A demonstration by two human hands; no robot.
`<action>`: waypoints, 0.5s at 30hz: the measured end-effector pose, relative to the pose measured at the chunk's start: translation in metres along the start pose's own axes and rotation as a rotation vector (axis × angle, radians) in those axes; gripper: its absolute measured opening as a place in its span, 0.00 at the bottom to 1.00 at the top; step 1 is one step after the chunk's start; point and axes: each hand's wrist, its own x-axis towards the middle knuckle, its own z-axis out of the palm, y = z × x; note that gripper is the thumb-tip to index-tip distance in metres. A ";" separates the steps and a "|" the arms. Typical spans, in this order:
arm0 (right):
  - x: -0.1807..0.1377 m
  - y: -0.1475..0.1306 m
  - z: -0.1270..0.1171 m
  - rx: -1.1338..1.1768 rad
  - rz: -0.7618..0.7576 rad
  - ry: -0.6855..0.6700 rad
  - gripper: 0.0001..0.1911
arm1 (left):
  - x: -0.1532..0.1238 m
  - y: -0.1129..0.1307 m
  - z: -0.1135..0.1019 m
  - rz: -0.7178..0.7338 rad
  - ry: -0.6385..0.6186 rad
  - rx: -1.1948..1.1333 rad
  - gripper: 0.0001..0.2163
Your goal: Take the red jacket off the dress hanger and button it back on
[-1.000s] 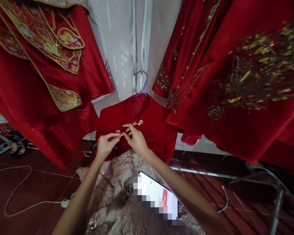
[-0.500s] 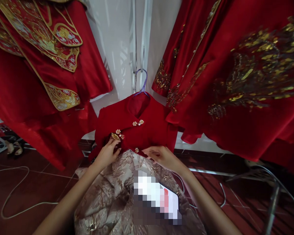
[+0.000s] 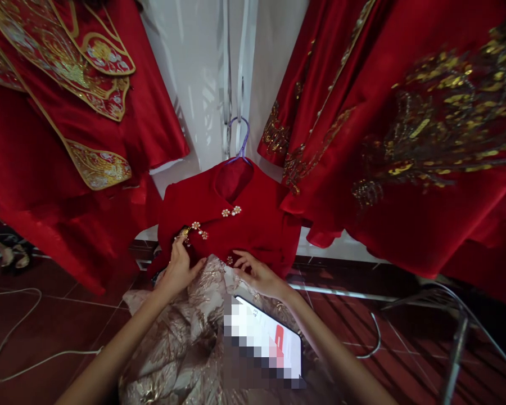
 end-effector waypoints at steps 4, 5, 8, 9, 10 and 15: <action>-0.001 -0.002 0.003 0.032 0.030 -0.121 0.23 | 0.000 -0.001 0.003 -0.019 -0.038 -0.089 0.30; -0.002 -0.002 0.004 0.019 0.038 -0.117 0.22 | 0.000 -0.001 0.001 -0.027 -0.047 -0.093 0.27; -0.002 -0.005 0.007 -0.043 0.037 -0.064 0.18 | 0.002 0.002 -0.007 -0.032 -0.054 -0.040 0.16; -0.002 -0.007 0.007 -0.070 0.032 -0.042 0.17 | 0.002 0.003 -0.009 -0.026 -0.061 -0.010 0.13; -0.002 -0.008 0.007 -0.098 0.024 -0.020 0.15 | 0.002 0.004 -0.010 -0.015 -0.073 0.017 0.11; -0.001 -0.014 0.007 -0.190 -0.073 0.087 0.10 | -0.002 0.008 -0.008 0.039 -0.143 0.053 0.05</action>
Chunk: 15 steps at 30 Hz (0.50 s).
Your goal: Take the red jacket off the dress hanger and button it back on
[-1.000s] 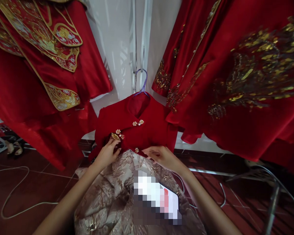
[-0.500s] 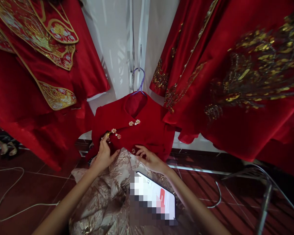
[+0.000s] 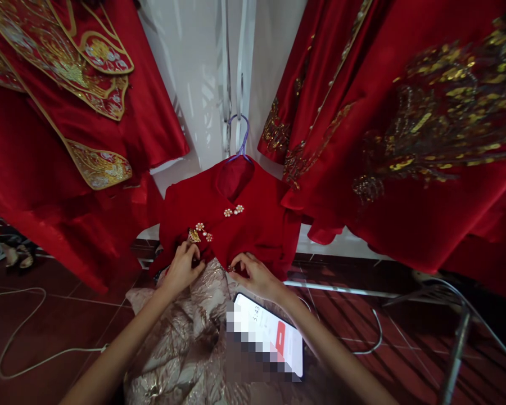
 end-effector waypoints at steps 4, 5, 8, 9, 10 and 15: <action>-0.002 0.000 0.004 0.001 -0.024 0.013 0.09 | -0.001 0.002 0.002 -0.028 0.014 -0.045 0.03; -0.002 0.000 0.006 0.014 -0.031 0.004 0.10 | -0.001 0.002 0.001 -0.042 0.019 -0.058 0.04; -0.003 0.003 0.014 0.048 -0.005 0.022 0.20 | 0.000 0.004 -0.002 -0.066 0.015 -0.078 0.09; -0.002 0.005 0.017 0.046 0.020 0.043 0.23 | 0.000 0.004 -0.004 -0.065 0.008 -0.068 0.11; -0.002 0.006 0.019 0.035 0.047 0.059 0.24 | 0.000 0.005 -0.005 -0.060 -0.004 -0.050 0.12; 0.000 0.013 0.024 -0.014 0.096 0.061 0.17 | 0.000 0.011 -0.010 -0.002 -0.083 0.052 0.09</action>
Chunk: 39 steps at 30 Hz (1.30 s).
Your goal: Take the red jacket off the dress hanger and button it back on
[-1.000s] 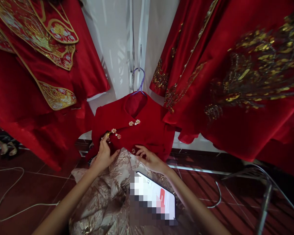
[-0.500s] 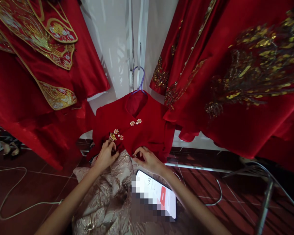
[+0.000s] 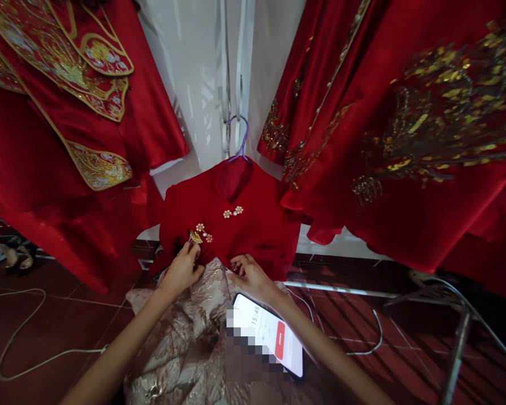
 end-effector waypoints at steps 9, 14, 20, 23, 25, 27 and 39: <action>0.001 -0.008 -0.013 0.034 -0.049 0.057 0.11 | 0.008 0.003 -0.055 0.038 -0.145 -0.021 0.07; 0.001 -0.011 -0.018 0.052 0.042 -0.021 0.11 | 0.003 0.027 -0.088 0.195 -0.324 -0.277 0.05; 0.001 -0.012 -0.024 0.081 0.061 -0.006 0.09 | -0.001 0.048 -0.052 0.260 -0.259 -0.271 0.08; 0.002 -0.015 -0.028 0.140 0.132 0.002 0.09 | -0.001 0.050 -0.037 0.269 -0.144 -0.101 0.07; 0.002 -0.019 -0.031 0.236 0.167 -0.024 0.11 | -0.001 0.049 -0.034 0.305 -0.084 -0.012 0.08; 0.001 -0.025 -0.033 0.374 0.185 -0.067 0.15 | -0.001 0.047 -0.035 0.347 -0.070 0.022 0.09; 0.003 -0.037 -0.019 0.788 0.209 0.083 0.21 | -0.004 0.058 -0.047 0.258 -0.086 -0.066 0.06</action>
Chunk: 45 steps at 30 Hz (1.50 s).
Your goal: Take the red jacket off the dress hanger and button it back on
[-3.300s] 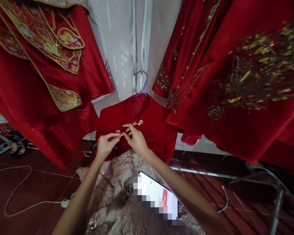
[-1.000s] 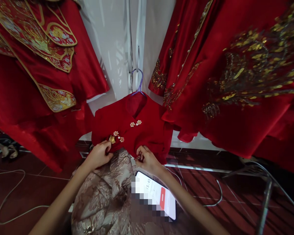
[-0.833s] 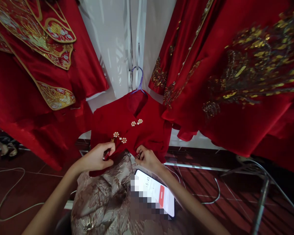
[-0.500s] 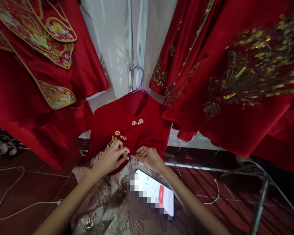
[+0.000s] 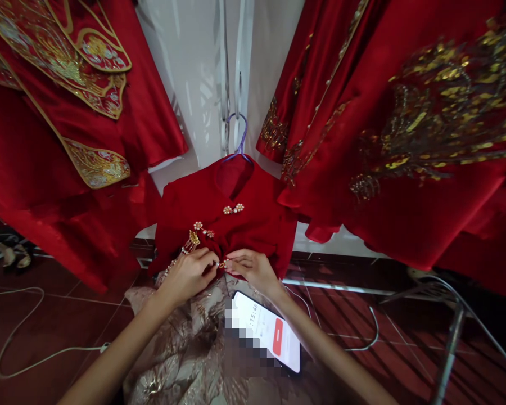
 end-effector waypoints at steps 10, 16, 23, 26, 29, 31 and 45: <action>-0.014 -0.004 0.019 -0.237 -0.229 0.084 0.12 | 0.000 0.004 0.013 -0.155 0.131 -0.146 0.00; -0.014 0.001 0.018 -0.397 -0.239 0.107 0.10 | -0.002 0.004 0.017 -0.161 0.140 -0.187 0.01; -0.013 0.002 0.017 -0.379 -0.228 0.108 0.10 | 0.000 0.007 0.019 -0.210 0.154 -0.369 0.03; -0.013 0.004 0.017 -0.369 -0.236 0.115 0.10 | 0.000 0.009 0.019 -0.210 0.148 -0.398 0.03; -0.013 0.005 0.016 -0.374 -0.244 0.116 0.10 | 0.000 0.010 0.019 -0.225 0.152 -0.398 0.05; -0.012 0.006 0.015 -0.366 -0.242 0.108 0.09 | 0.000 0.008 0.019 -0.228 0.141 -0.405 0.05; -0.007 -0.007 0.001 -0.597 -0.282 0.111 0.12 | 0.003 -0.001 0.001 -0.195 0.058 -0.221 0.05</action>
